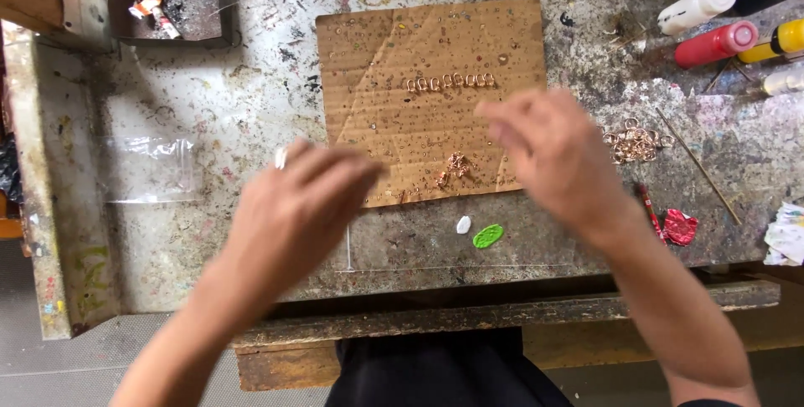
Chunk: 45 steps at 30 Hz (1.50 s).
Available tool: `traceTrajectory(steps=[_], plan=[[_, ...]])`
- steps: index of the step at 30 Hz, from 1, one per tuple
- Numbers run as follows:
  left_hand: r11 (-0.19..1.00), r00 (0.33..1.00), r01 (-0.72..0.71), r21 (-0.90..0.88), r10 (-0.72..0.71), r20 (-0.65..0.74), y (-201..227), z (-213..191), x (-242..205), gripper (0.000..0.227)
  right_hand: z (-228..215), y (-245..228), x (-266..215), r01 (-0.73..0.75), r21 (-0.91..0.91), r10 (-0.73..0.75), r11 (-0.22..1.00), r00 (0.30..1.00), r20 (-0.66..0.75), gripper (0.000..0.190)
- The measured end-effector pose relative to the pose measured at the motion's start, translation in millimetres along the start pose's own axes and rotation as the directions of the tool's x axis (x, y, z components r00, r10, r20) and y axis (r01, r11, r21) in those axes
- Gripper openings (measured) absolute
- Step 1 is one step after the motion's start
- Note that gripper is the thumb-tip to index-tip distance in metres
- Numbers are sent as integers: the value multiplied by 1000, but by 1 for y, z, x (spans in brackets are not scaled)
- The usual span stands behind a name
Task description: The person arranges small metal jump rings into rows on a piece of cardboard and then transfers them into a small plastic bag.
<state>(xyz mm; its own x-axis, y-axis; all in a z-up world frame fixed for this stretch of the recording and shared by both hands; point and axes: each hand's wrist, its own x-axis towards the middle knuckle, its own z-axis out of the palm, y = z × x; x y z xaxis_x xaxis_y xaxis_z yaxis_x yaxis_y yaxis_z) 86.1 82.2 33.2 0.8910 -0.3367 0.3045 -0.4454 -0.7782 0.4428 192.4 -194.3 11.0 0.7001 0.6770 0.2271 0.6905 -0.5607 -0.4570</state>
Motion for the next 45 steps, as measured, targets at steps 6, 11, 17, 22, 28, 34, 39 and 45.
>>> traceTrajectory(steps=[6, 11, 17, 22, 28, 34, 39, 45], plan=[[989, 996, -16, 144, 3, 91, -46, 31, 67, 19, 11, 51, 25, -79, -177, 79, 981, 997, -5, 22], [975, 1000, 11, 220, -12, 1, -78, 88, 72, 10, 27, 59, 25, -76, -271, 83, 960, 997, 12, 19], [946, 1000, 20, 323, -17, -13, -82, 95, 73, 5, 27, 65, 20, -22, -245, 18, 969, 1000, -19, 18], [913, 999, -12, 408, 32, -42, -77, 87, 68, 7, 14, 50, 5, -40, -69, 36, 997, 997, -63, 24], [978, 993, 78, 193, -94, 73, -26, 50, 44, 9, 12, 4, -40, 11, 346, 65, 938, 976, -208, 10], [960, 994, 80, -267, -98, -54, 41, 28, 1, 15, 21, -53, -70, -16, 501, 117, 865, 978, -170, 11], [850, 980, 56, -523, -148, -135, 75, 38, -24, 5, 27, -81, -81, -18, 656, 133, 755, 983, -127, 10], [652, 888, 96, -752, -398, -232, 94, 73, -36, 4, 31, -94, -87, 8, 719, 227, 695, 947, -229, 4]])
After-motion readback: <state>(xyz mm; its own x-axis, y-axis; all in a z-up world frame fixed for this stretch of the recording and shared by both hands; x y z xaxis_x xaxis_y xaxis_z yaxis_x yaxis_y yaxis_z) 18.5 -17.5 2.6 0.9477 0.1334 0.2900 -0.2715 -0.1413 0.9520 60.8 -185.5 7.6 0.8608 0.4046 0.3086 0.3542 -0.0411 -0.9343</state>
